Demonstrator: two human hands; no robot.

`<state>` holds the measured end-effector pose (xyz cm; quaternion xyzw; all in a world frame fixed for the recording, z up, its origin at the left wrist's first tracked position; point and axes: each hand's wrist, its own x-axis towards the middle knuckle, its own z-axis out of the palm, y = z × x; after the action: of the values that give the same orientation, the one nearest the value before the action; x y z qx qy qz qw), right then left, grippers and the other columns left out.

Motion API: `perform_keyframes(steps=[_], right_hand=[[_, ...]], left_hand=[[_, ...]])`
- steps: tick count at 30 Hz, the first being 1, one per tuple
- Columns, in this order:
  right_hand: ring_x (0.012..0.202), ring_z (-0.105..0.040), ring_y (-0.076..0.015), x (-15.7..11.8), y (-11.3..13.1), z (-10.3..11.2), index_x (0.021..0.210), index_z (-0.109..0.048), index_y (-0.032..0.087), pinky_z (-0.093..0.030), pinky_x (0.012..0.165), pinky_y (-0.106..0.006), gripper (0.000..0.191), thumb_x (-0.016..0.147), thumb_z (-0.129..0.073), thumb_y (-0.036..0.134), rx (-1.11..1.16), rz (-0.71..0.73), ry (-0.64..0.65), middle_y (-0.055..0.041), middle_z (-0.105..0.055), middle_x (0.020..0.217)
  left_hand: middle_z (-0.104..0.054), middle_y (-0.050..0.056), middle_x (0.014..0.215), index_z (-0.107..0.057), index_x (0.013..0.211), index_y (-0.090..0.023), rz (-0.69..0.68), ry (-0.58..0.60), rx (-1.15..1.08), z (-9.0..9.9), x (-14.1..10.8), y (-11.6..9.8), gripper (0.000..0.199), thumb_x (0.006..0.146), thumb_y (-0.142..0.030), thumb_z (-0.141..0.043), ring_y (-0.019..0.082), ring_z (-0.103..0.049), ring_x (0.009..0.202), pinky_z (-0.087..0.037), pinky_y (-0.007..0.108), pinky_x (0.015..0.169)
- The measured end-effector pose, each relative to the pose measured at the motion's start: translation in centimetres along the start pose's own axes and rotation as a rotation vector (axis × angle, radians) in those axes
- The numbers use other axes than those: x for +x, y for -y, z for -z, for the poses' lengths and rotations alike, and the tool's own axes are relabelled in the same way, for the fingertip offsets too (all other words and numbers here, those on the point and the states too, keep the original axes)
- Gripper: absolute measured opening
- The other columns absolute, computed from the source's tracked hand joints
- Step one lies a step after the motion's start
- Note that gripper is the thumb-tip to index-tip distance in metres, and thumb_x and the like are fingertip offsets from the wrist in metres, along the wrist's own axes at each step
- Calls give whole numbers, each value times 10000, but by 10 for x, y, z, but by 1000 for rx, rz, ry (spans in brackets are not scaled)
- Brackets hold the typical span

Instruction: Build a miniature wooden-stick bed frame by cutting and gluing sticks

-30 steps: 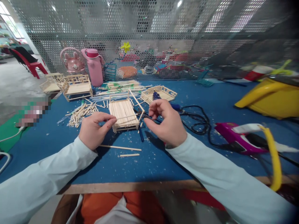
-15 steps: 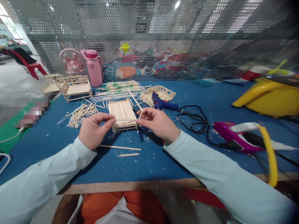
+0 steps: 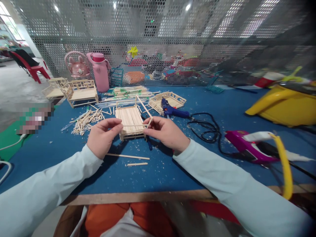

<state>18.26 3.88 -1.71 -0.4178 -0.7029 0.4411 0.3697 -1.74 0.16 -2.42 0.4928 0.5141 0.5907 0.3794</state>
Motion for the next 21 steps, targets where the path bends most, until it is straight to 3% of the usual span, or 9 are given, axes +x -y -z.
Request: perform_keyframes(steps=[8, 15, 21], right_hand=[[632, -507, -114, 0, -2, 4, 767, -591, 155, -421, 650, -292, 197, 638, -664, 285, -23, 41, -92, 4, -567, 691], [616, -516, -114, -3, 2, 5, 807, -627, 156, -435, 631, -288, 265, 612, -701, 320, 31, 62, -113, 10, -583, 668], [681, -566, -137, -2, 1, 7, 750, -649, 166, -461, 693, -311, 193, 655, -674, 333, -11, 86, -135, -25, -650, 751]], left_hand=[[-658, -4, 648, -667, 704, -158, 116, -40, -191, -4, -2, -3, 222, 523, -246, -760, 100, -579, 574, -481, 245, 580], [-663, 7, 705, -682, 743, -159, 39, -49, -137, -3, -4, 3, 224, 558, -264, -752, 103, -582, 623, -480, 237, 598], [-652, 11, 693, -682, 760, -161, 3, -25, -78, -3, -5, 3, 225, 576, -278, -734, 102, -566, 618, -481, 236, 585]])
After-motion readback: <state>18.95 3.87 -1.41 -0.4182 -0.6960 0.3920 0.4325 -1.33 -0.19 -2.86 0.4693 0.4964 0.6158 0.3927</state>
